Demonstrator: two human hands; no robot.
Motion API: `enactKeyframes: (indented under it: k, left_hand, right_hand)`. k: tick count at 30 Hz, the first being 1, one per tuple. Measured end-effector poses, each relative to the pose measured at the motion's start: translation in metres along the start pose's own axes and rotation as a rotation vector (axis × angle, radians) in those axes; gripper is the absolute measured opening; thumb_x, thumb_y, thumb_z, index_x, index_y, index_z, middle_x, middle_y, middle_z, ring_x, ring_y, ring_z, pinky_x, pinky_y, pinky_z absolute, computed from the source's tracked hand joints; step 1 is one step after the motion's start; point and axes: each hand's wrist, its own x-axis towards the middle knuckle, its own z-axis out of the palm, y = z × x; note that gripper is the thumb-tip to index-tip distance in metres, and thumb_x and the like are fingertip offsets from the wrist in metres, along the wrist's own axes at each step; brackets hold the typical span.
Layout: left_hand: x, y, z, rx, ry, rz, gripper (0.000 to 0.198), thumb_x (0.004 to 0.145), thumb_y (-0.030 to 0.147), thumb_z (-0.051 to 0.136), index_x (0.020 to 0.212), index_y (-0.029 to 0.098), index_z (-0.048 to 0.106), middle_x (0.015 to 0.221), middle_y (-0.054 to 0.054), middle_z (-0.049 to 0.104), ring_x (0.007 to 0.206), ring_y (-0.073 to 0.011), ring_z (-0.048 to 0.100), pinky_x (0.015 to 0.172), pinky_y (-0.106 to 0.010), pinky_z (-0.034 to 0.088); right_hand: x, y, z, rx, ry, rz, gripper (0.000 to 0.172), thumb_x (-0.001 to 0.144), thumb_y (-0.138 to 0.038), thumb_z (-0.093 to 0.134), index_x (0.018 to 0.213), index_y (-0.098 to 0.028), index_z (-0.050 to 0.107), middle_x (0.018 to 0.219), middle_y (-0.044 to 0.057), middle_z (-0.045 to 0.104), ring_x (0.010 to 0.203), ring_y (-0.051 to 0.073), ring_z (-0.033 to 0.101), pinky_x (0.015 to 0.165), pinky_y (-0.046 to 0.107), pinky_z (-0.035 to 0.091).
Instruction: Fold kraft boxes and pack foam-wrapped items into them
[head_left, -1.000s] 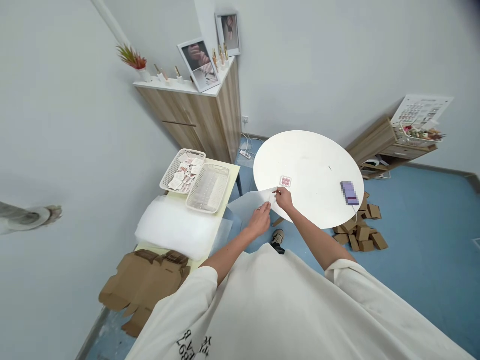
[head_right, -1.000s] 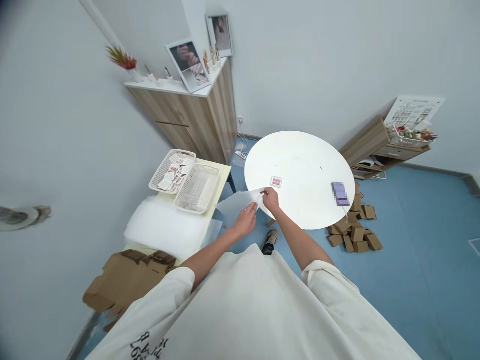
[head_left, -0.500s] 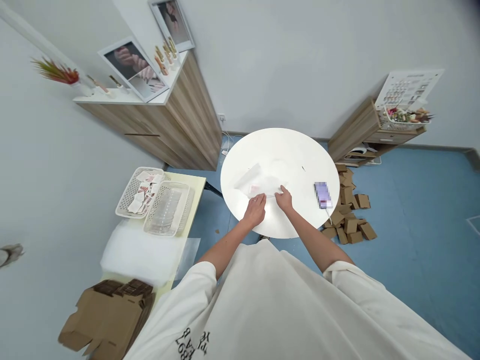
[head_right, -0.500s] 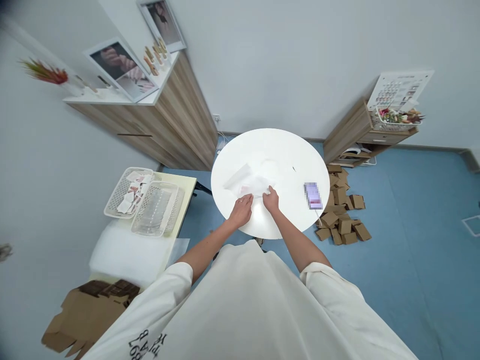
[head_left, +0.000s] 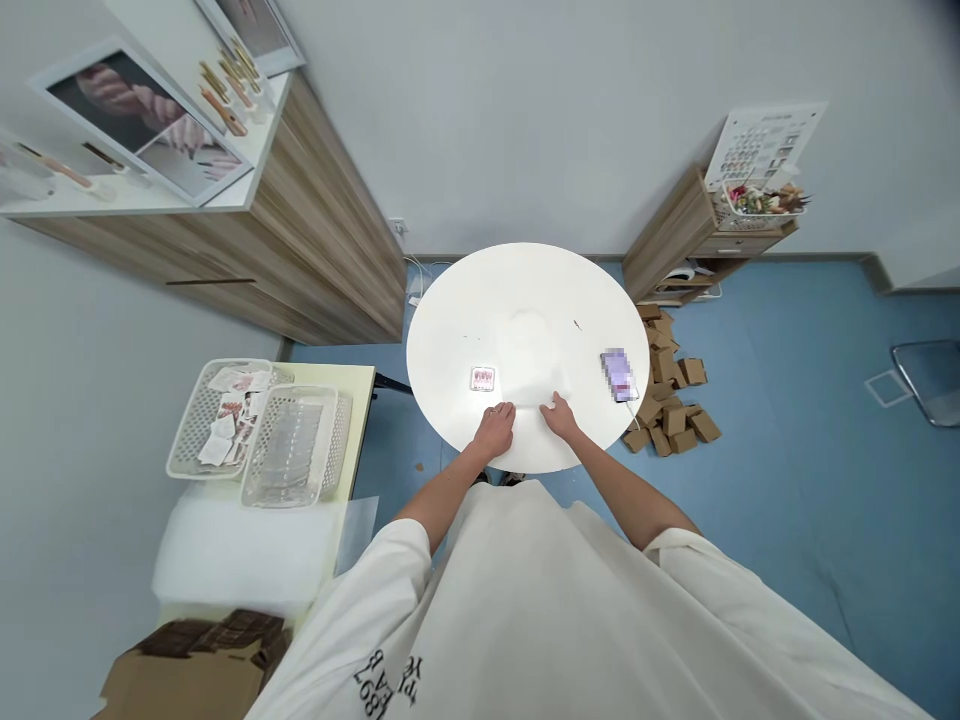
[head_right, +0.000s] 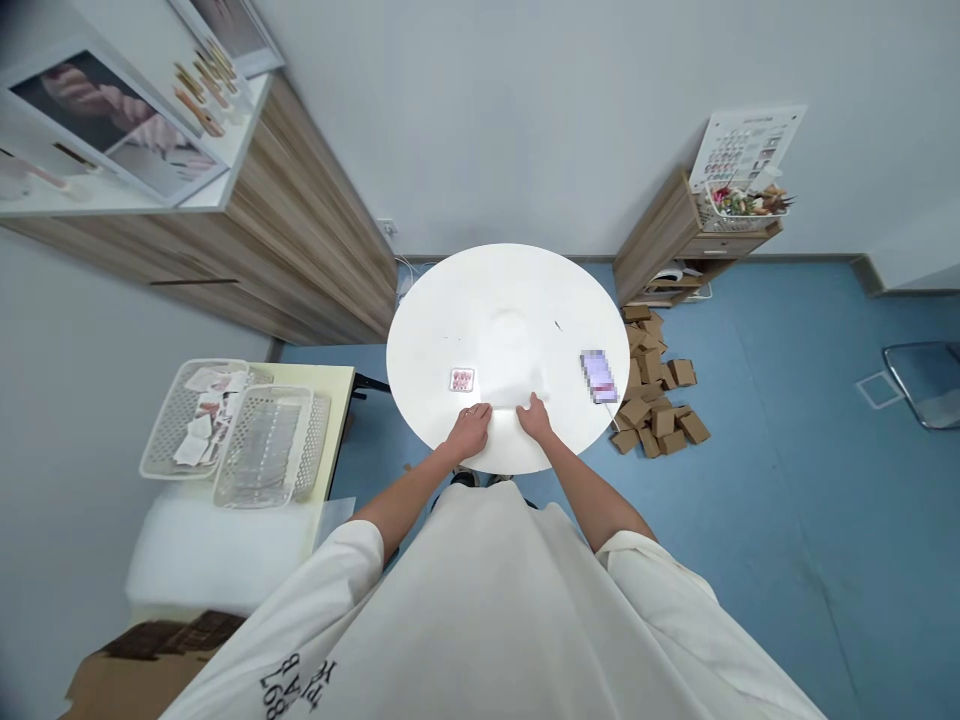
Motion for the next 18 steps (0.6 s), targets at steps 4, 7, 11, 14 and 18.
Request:
enactKeyframes:
  k: [4, 7, 11, 14, 18]
  left_hand:
    - [-0.004, -0.007, 0.007, -0.011, -0.076, -0.012, 0.06, 0.084, 0.01, 0.046, 0.143, 0.016, 0.042, 0.145, -0.018, 0.047, 0.136, -0.0303, 0.043, 0.109, -0.047, 0.034]
    - [-0.007, -0.012, 0.01, -0.009, -0.127, -0.033, 0.053, 0.084, 0.009, 0.046, 0.136, 0.017, 0.048, 0.146, -0.016, 0.047, 0.135, -0.0294, 0.044, 0.107, -0.045, 0.036]
    - [0.0, -0.028, 0.004, -0.005, -0.075, -0.144, 0.049, 0.083, 0.008, 0.047, 0.13, 0.016, 0.051, 0.154, -0.016, 0.039, 0.139, -0.031, 0.04, 0.108, -0.046, 0.036]
    - [0.018, -0.051, -0.01, 0.006, 0.017, -0.231, 0.05, 0.084, 0.007, 0.046, 0.133, 0.015, 0.048, 0.156, -0.018, 0.037, 0.144, -0.0324, 0.035, 0.112, -0.049, 0.033]
    - [0.045, -0.086, -0.026, 0.008, 0.066, -0.223, 0.05, 0.083, 0.003, 0.045, 0.13, 0.018, 0.05, 0.159, -0.016, 0.034, 0.149, -0.0307, 0.026, 0.115, -0.052, 0.027]
  right_hand:
    - [-0.008, 0.008, -0.003, -0.059, -0.164, 0.023, 0.063, 0.087, -0.029, 0.052, 0.148, -0.015, 0.044, 0.099, 0.009, 0.073, 0.092, 0.023, 0.067, 0.088, 0.035, 0.052]
    - [-0.012, 0.004, -0.001, -0.133, -0.226, 0.024, 0.051, 0.09, -0.026, 0.049, 0.14, -0.017, 0.053, 0.096, 0.009, 0.073, 0.092, 0.024, 0.066, 0.087, 0.035, 0.051]
    - [-0.009, -0.007, 0.006, -0.241, -0.149, -0.119, 0.04, 0.092, -0.023, 0.048, 0.129, -0.02, 0.063, 0.125, 0.012, 0.064, 0.112, 0.026, 0.061, 0.095, 0.037, 0.048]
    - [-0.006, -0.013, 0.008, -0.322, -0.155, -0.195, 0.04, 0.092, -0.022, 0.049, 0.13, -0.02, 0.062, 0.136, 0.013, 0.056, 0.122, 0.029, 0.055, 0.1, 0.04, 0.045]
    - [-0.005, -0.015, 0.008, -0.432, -0.201, -0.224, 0.042, 0.095, -0.022, 0.047, 0.134, -0.02, 0.059, 0.145, 0.013, 0.049, 0.129, 0.031, 0.048, 0.104, 0.044, 0.042]
